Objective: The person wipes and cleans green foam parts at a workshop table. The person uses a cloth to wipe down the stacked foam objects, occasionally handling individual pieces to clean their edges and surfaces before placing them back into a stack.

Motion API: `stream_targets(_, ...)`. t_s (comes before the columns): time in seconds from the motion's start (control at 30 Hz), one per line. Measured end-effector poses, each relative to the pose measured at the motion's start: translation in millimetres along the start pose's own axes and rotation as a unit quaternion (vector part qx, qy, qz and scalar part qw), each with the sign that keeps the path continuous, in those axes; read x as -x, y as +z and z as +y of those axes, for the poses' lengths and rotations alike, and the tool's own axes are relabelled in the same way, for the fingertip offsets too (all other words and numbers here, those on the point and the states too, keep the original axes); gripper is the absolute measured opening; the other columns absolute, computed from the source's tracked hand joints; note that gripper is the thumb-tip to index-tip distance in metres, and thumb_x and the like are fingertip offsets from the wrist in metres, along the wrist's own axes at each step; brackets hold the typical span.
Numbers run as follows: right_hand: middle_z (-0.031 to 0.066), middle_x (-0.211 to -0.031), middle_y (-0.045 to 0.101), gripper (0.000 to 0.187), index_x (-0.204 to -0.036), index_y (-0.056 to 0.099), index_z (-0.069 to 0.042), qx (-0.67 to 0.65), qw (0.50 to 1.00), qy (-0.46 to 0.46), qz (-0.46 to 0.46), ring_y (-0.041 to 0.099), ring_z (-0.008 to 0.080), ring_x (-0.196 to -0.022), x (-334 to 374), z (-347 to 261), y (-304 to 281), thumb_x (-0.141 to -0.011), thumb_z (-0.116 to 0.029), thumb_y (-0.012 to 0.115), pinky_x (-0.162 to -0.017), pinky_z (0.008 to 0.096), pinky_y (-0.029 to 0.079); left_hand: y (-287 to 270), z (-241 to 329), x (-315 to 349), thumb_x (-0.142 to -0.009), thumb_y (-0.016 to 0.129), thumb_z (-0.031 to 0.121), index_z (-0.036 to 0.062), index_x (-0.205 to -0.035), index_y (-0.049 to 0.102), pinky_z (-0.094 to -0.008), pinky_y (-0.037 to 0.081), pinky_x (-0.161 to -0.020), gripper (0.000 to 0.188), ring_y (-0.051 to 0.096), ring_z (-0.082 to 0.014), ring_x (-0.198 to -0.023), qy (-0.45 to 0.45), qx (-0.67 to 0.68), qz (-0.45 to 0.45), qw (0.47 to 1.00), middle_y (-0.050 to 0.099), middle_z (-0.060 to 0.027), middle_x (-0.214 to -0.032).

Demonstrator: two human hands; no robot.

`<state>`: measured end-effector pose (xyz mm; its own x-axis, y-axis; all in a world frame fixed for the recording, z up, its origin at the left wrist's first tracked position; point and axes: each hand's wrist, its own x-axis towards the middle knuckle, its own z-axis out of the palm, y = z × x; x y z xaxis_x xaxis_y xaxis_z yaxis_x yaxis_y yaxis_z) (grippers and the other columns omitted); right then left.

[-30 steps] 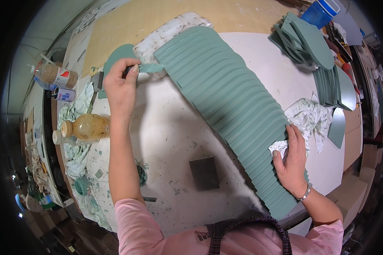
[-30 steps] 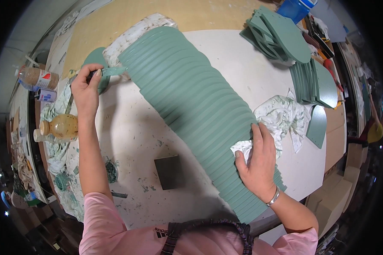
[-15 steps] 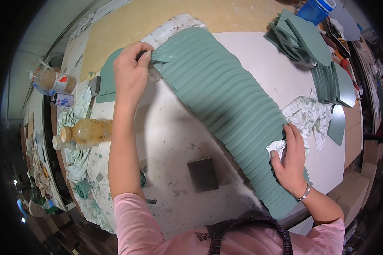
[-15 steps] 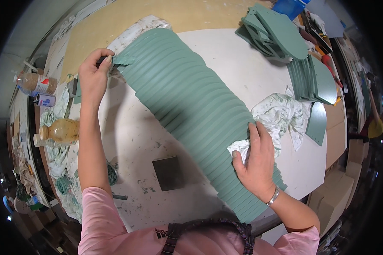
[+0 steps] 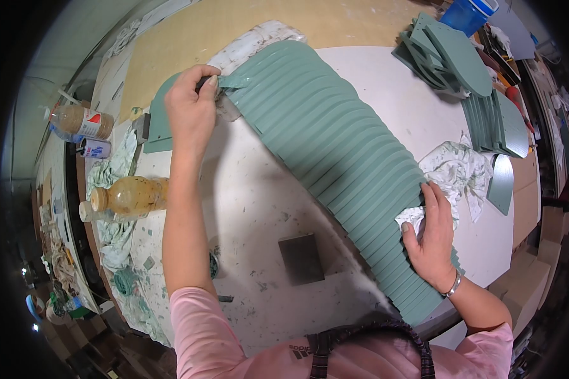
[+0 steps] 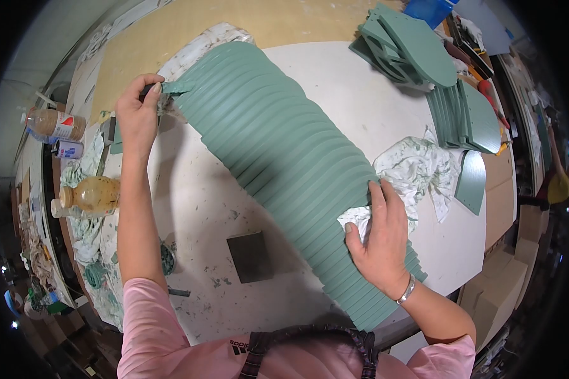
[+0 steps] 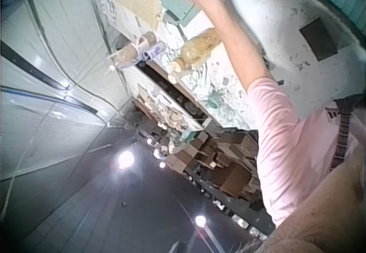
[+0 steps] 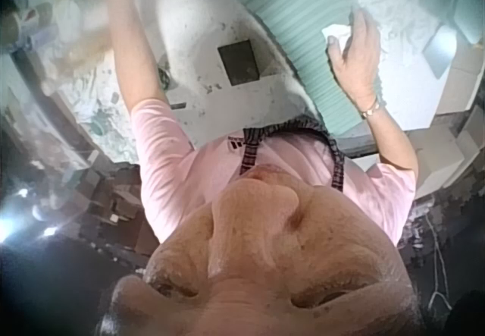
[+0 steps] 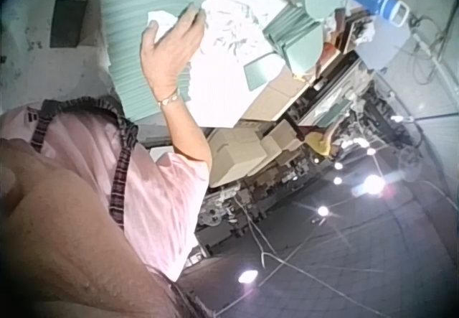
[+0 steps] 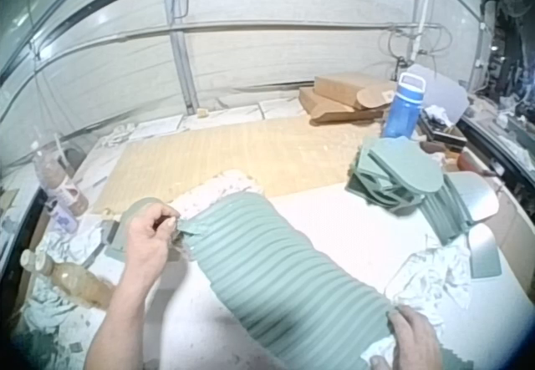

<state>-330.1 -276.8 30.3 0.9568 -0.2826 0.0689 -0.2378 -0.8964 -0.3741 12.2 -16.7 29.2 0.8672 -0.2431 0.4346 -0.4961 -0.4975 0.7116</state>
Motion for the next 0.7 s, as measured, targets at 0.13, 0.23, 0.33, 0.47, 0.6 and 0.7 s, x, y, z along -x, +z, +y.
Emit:
stream_targets(0.13, 0.0304, -0.143, 0.041, 0.072, -0.146, 0.036, 0.003, -0.006, 1.000, -0.010, 0.004, 0.044, 0.0467, -0.127, -1, -3, 3, -0.083, -0.017, 0.066, -0.109, 0.0514, 0.035, -17, 8, 13, -0.089, 0.064, 0.001, -0.0016, -0.100, 0.069, -0.0275, 0.047, -0.072, 0.012, 0.058, -0.0145, -0.077, 0.002, 0.023, 0.041, 0.999, 0.065, -0.0063, -0.086)
stream_targets(0.23, 0.0303, -0.142, 0.043, 0.069, -0.144, 0.039, 0.003, -0.005, 1.000, -0.014, 0.010, 0.045, 0.0463, -0.127, -4, -3, 9, -0.083, -0.015, 0.065, -0.109, 0.0510, 0.035, -42, 7, 48, -0.091, 0.065, 0.003, -0.0020, -0.102, 0.069, -0.0259, 0.047, -0.073, 0.013, 0.057, -0.0117, -0.079, -0.008, 0.051, 0.054, 0.997, 0.065, -0.0033, -0.089)
stream_targets(0.33, 0.0299, -0.140, 0.046, 0.065, -0.142, 0.041, 0.004, -0.009, 1.000, -0.013, 0.022, 0.044, 0.0460, -0.129, -3, 0, 6, -0.084, -0.014, 0.062, -0.111, 0.0495, 0.034, -93, 15, 105, -0.091, 0.065, 0.004, -0.0012, -0.103, 0.070, -0.0244, 0.046, -0.075, 0.013, 0.057, -0.0100, -0.081, -0.067, 0.001, 0.086, 0.994, 0.066, -0.0032, -0.092)
stream_targets(0.47, 0.0288, -0.141, 0.046, 0.062, -0.143, 0.041, 0.004, -0.017, 1.000, -0.015, 0.017, 0.044, 0.0441, -0.130, -3, -3, 8, -0.087, -0.015, 0.061, -0.111, 0.0471, 0.035, -159, -4, 215, -0.089, 0.066, 0.000, -0.0002, -0.102, 0.070, -0.0232, 0.045, -0.076, 0.014, 0.056, -0.0091, -0.081, -0.178, -0.079, 0.146, 0.970, 0.068, -0.0030, -0.095)
stream_targets(0.6, 0.0268, -0.141, 0.046, 0.057, -0.143, 0.042, 0.004, -0.026, 0.999, -0.006, 0.018, 0.045, 0.0417, -0.130, -1, 1, 13, -0.092, -0.015, 0.059, -0.111, 0.0454, 0.036, -174, -6, 316, -0.088, 0.066, -0.002, 0.0002, -0.103, 0.070, -0.0227, 0.044, -0.075, 0.016, 0.055, -0.0081, -0.082, -0.321, -0.032, 0.163, 0.932, 0.068, -0.0026, -0.096)
stream_targets(0.7, 0.0231, -0.138, 0.051, 0.047, -0.139, 0.048, 0.003, -0.053, 0.997, 0.013, 0.053, 0.049, 0.0393, -0.128, 0, 7, 17, -0.094, -0.011, 0.054, -0.110, 0.0432, 0.037, -167, -19, 354, -0.086, 0.066, -0.003, 0.0008, -0.102, 0.070, -0.0237, 0.045, -0.076, 0.017, 0.056, -0.0104, -0.085, -0.346, -0.011, 0.166, 0.923, 0.068, -0.0037, -0.099)
